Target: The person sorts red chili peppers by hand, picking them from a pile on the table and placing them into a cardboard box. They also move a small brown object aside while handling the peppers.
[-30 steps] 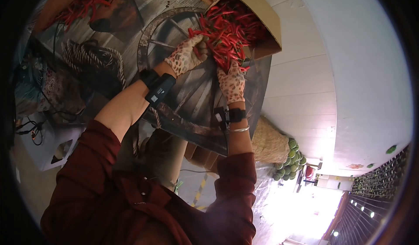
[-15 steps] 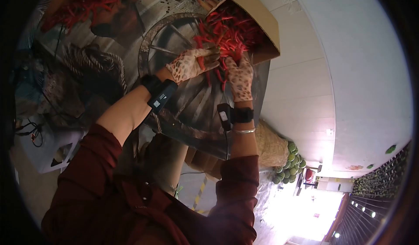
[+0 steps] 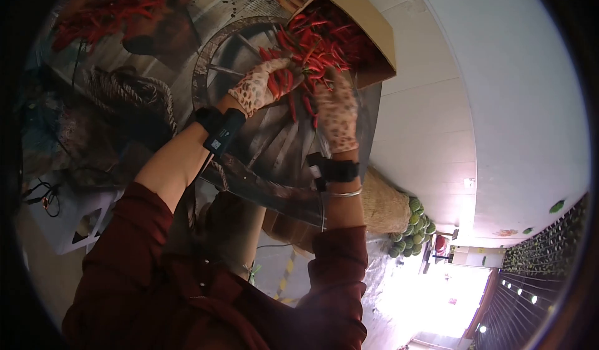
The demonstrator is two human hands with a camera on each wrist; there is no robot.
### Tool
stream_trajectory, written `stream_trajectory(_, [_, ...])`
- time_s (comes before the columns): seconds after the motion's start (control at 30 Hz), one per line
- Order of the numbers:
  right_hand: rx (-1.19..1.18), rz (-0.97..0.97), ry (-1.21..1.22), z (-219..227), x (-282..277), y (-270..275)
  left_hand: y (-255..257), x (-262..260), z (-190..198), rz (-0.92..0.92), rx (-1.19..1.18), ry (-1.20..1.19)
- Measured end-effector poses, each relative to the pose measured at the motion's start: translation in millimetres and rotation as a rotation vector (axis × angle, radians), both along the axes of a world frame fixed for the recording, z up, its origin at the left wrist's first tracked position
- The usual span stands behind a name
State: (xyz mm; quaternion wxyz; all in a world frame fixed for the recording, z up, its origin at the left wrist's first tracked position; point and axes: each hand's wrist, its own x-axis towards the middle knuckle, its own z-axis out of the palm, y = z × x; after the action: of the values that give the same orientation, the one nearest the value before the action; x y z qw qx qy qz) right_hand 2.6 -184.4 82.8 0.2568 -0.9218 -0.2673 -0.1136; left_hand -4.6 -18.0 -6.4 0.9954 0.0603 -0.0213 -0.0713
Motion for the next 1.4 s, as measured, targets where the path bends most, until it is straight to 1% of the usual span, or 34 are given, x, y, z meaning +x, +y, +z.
stream_trajectory(0.03, [-0.006, -0.004, 0.003, 2.4, 9.9, -21.9, 1.7, 1.0, 0.6, 0.016, 0.008, 0.031])
stream_trajectory(0.07, [-0.015, -0.066, 0.055, 2.6, 22.4, -48.3, 1.7, 1.8, 0.4, 0.030, 0.020, 0.060])
stream_trajectory(0.1, [-0.022, -0.126, 0.103, -0.9, 33.5, -69.6, -0.8, 3.3, -0.4, 0.060, -0.015, 0.041])
stream_trajectory(0.13, [-0.024, -0.128, 0.102, -9.1, 40.8, -86.6, -0.8, 0.6, 3.4, 0.058, -0.017, 0.039])
stream_trajectory(0.2, [-0.348, -0.025, -0.061, -22.8, 48.1, -112.1, 0.1, -8.3, 13.9, 0.086, 0.007, 0.152])
stream_trajectory(0.23, [-0.349, -0.024, -0.060, -25.3, 45.0, -111.1, -0.5, -7.1, 12.3, 0.086, 0.007, 0.153])
stream_trajectory(0.3, [-0.535, -0.070, -0.148, -36.8, 39.4, -106.1, 0.7, -5.4, 6.8, 0.087, 0.068, 0.096])
stream_trajectory(0.33, [-0.528, -0.068, -0.143, -35.6, 39.0, -103.3, 1.7, -4.5, 3.5, 0.088, 0.075, 0.100])
stream_trajectory(0.4, [-0.552, -0.071, -0.039, -28.5, 38.2, -98.5, 2.6, -2.5, -0.3, 0.051, 0.069, 0.026])
stream_trajectory(0.43, [-0.548, -0.072, -0.040, -29.7, 38.4, -99.0, 3.3, -4.3, 2.8, 0.051, 0.073, 0.024])
stream_trajectory(0.5, [-0.624, -0.156, -0.024, -31.5, 37.7, -99.7, 2.6, -8.7, 9.1, 0.061, 0.082, 0.058])
stream_trajectory(0.53, [-0.628, -0.156, -0.027, -32.8, 34.8, -101.7, 1.6, -8.9, 10.4, 0.062, 0.078, 0.055])
stream_trajectory(0.6, [-0.564, -0.109, -0.067, -37.2, 25.7, -106.9, 0.8, -9.1, 12.1, 0.088, 0.094, 0.113])
stream_trajectory(0.63, [-0.570, -0.074, -0.132, -38.7, 21.1, -104.4, 1.2, -9.7, 13.0, 0.088, 0.092, 0.111])
stream_trajectory(0.67, [-0.571, -0.075, -0.132, -37.7, 16.4, -103.7, 1.9, -10.7, 13.6, 0.080, 0.106, 0.097])
stream_trajectory(0.73, [-0.494, -0.174, -0.071, -31.3, 5.2, -96.7, 2.8, -11.1, 12.4, 0.071, 0.123, 0.082])
stream_trajectory(0.77, [-0.494, -0.175, -0.072, -25.4, 2.1, -93.0, 2.1, -8.6, 10.3, 0.072, 0.131, 0.093])
stream_trajectory(0.83, [-0.408, -0.266, 0.161, -12.6, -2.8, -85.3, 0.4, -4.4, 7.0, 0.075, 0.135, 0.104])
stream_trajectory(0.87, [-0.412, -0.262, 0.161, -3.7, -6.7, -80.7, 0.0, -3.7, 5.5, 0.069, 0.116, 0.076])
stream_trajectory(0.93, [-0.145, -0.142, 0.328, 10.4, -13.1, -75.0, 0.5, -1.8, 1.6, 0.068, 0.096, 0.049])
stream_trajectory(0.97, [-0.147, -0.142, 0.328, 9.9, -10.8, -79.0, -0.1, -0.7, 0.0, 0.070, 0.086, 0.043])
stream_trajectory(1.03, [-0.352, -0.008, 0.221, 8.8, -4.4, -91.9, -1.3, 1.3, -1.8, 0.070, 0.075, 0.035])
stream_trajectory(1.07, [-0.352, -0.008, 0.221, 9.4, -1.8, -98.6, -1.0, 2.2, -3.1, 0.071, 0.103, 0.017])
stream_trajectory(1.13, [-0.478, -0.134, 0.213, 11.9, 1.5, -105.5, 0.5, 1.0, -1.6, 0.075, 0.130, 0.001])
stream_trajectory(1.17, [-0.480, -0.130, 0.213, 13.5, 3.2, -105.2, -0.2, -1.0, 1.7, 0.080, 0.128, 0.025])
stream_trajectory(1.23, [-0.083, -0.206, 0.383, 20.4, 3.0, -103.8, 0.1, -3.0, 6.2, 0.083, 0.125, 0.052])
stream_trajectory(1.27, [-0.082, -0.211, 0.386, 29.9, -2.8, -89.1, -1.0, -2.6, 6.0, 0.111, 0.139, 0.063])
stream_trajectory(1.33, [-0.207, -0.248, 0.534, 38.9, -5.9, -55.7, -3.6, -3.8, 4.7, 0.131, 0.158, 0.079])
stream_trajectory(1.37, [-0.202, -0.248, 0.536, 29.4, -0.5, -49.1, -2.9, -3.5, 4.5, 0.121, 0.139, 0.059])
stream_trajectory(1.4, [-0.314, -0.196, 0.401, 16.4, 7.1, -44.1, -1.6, -2.6, 4.4, 0.113, 0.117, 0.037])
